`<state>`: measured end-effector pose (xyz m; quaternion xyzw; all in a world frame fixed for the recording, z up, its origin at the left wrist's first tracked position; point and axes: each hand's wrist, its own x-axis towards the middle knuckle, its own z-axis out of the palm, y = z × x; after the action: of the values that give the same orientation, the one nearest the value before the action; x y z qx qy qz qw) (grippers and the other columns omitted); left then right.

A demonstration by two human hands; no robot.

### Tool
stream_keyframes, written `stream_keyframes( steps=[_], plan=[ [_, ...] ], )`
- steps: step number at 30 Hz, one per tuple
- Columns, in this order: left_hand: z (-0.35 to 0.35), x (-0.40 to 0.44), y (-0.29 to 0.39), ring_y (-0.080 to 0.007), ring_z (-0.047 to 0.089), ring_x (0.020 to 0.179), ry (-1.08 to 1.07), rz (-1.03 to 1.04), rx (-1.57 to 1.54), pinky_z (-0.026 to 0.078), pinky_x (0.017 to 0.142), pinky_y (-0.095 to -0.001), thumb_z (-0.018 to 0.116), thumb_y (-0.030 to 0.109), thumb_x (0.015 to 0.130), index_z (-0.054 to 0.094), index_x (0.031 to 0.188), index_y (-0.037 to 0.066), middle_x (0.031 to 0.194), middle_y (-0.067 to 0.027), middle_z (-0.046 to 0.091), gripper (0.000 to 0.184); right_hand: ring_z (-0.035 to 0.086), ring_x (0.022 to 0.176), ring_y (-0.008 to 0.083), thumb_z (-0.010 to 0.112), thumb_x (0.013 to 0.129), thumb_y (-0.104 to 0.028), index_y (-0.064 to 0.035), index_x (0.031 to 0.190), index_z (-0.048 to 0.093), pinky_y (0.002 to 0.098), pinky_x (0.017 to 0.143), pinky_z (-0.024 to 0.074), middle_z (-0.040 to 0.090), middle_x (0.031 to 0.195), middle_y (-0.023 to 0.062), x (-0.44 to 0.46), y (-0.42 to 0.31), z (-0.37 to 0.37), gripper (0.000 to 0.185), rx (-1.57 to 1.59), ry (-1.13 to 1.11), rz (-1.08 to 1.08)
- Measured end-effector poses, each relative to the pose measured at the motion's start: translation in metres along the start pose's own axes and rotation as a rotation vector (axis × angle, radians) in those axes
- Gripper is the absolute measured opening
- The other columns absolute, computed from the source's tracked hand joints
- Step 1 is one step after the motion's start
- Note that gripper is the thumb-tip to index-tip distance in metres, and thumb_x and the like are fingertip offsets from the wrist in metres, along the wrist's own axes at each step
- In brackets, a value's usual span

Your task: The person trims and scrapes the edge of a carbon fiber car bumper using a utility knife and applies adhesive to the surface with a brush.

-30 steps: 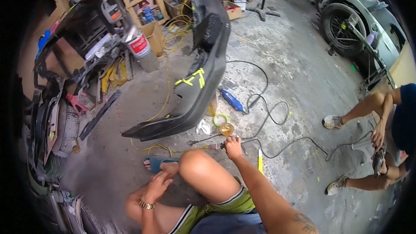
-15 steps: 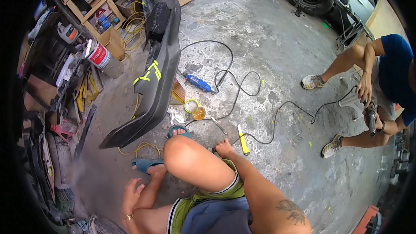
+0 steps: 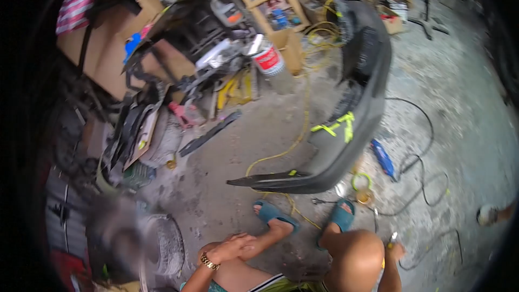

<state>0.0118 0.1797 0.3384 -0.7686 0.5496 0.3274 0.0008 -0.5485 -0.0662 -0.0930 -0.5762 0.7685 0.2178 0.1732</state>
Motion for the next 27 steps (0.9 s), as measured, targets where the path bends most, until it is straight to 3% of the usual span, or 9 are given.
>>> stream_keyframes(
  steps=[2,11,13,18,20,21,23,25,27],
  plan=[
    [-0.037,0.011,0.033,-0.0389,0.052,0.135,-0.116,-0.024,-0.113,0.04,0.113,-0.0495,0.055,0.036,0.105,0.055,0.144,0.007,0.136,-0.0204,0.061,0.048,0.067,0.118,0.0262,0.076,0.083,-0.051,-0.0126,0.121,0.069,0.0503,0.109,0.0405,0.071,0.123,0.0084,-0.005,-0.005,-0.003,0.055,-0.023,-0.026,0.033],
    [-0.032,0.06,0.033,-0.0422,0.052,0.134,-0.288,-0.01,0.022,0.036,0.114,-0.0551,0.05,0.045,0.106,0.053,0.145,0.006,0.137,-0.0256,0.058,0.055,0.067,0.118,0.0267,0.076,0.082,-0.047,-0.0133,0.115,0.067,0.0535,0.107,0.0413,0.071,0.12,0.0054,-0.015,-0.004,-0.024,0.048,-0.015,0.059,0.051],
    [-0.027,0.061,0.028,-0.042,0.053,0.133,-0.246,0.025,0.027,0.037,0.114,-0.0542,0.05,0.045,0.106,0.053,0.144,0.005,0.137,-0.0249,0.058,0.055,0.068,0.116,0.028,0.073,0.084,-0.045,-0.0142,0.109,0.068,0.0542,0.107,0.0412,0.072,0.119,0.0067,-0.018,-0.017,-0.034,0.04,-0.058,-0.15,0.122],
    [-0.024,0.052,-0.006,-0.0408,0.057,0.128,-0.143,0.107,0.016,0.042,0.111,-0.0502,0.052,0.043,0.106,0.054,0.143,0.005,0.137,-0.0222,0.059,0.053,0.07,0.109,0.0307,0.071,0.086,-0.045,-0.0135,0.106,0.071,0.0508,0.093,0.0512,0.073,0.108,0.0081,-0.015,-0.013,-0.033,0.037,0.063,-0.005,0.173],
    [-0.037,0.043,-0.021,-0.0397,0.06,0.122,-0.112,0.072,-0.083,0.046,0.107,-0.0465,0.053,0.04,0.106,0.06,0.137,0.006,0.13,-0.02,0.063,0.047,0.069,0.107,0.0354,0.07,0.088,-0.043,-0.0109,0.106,0.07,0.0528,0.087,0.0532,0.072,0.105,0.0111,-0.004,-0.007,-0.033,0.037,0.315,0.114,0.173],
    [-0.049,0.04,-0.027,-0.0397,0.06,0.122,-0.112,0.074,-0.093,0.046,0.107,-0.0465,0.053,0.04,0.106,0.06,0.137,0.006,0.13,-0.02,0.063,0.047,0.067,0.099,0.0402,0.068,0.093,-0.037,-0.0069,0.103,0.067,0.0535,0.083,0.0518,0.069,0.099,0.0159,0.003,0.003,-0.031,0.032,0.425,0.208,0.075],
    [-0.074,0.038,-0.04,-0.0382,0.063,0.116,-0.1,-0.143,-0.028,0.048,0.103,-0.0454,0.055,0.036,0.105,0.067,0.124,0.005,0.12,-0.0171,0.068,0.038,0.066,0.094,0.0411,0.067,0.094,-0.033,-0.0041,0.101,0.066,0.0525,0.081,0.0508,0.068,0.098,0.018,0.01,0.006,-0.057,0.03,0.41,0.306,0.013],
    [-0.082,0.033,-0.066,-0.0382,0.064,0.113,-0.059,-0.133,-0.026,0.05,0.1,-0.0458,0.057,0.034,0.104,0.068,0.116,0.004,0.114,-0.016,0.068,0.034,0.061,0.081,0.0411,0.062,0.099,-0.02,0.0034,0.096,0.06,0.0486,0.074,0.0474,0.063,0.091,0.0217,0.017,0.011,-0.083,0.024,0.517,0.47,-0.164],
    [-0.085,0.039,-0.075,-0.038,0.065,0.099,-0.038,-0.109,-0.072,0.052,0.089,-0.0473,0.063,0.03,0.102,0.067,0.099,0.001,0.098,-0.0145,0.067,0.029,0.06,0.079,0.0379,0.061,0.099,-0.019,0.0045,0.095,0.06,0.047,0.073,0.047,0.061,0.088,0.0207,0.02,0.014,-0.118,0.024,0.569,0.457,-0.217]
  ],
)
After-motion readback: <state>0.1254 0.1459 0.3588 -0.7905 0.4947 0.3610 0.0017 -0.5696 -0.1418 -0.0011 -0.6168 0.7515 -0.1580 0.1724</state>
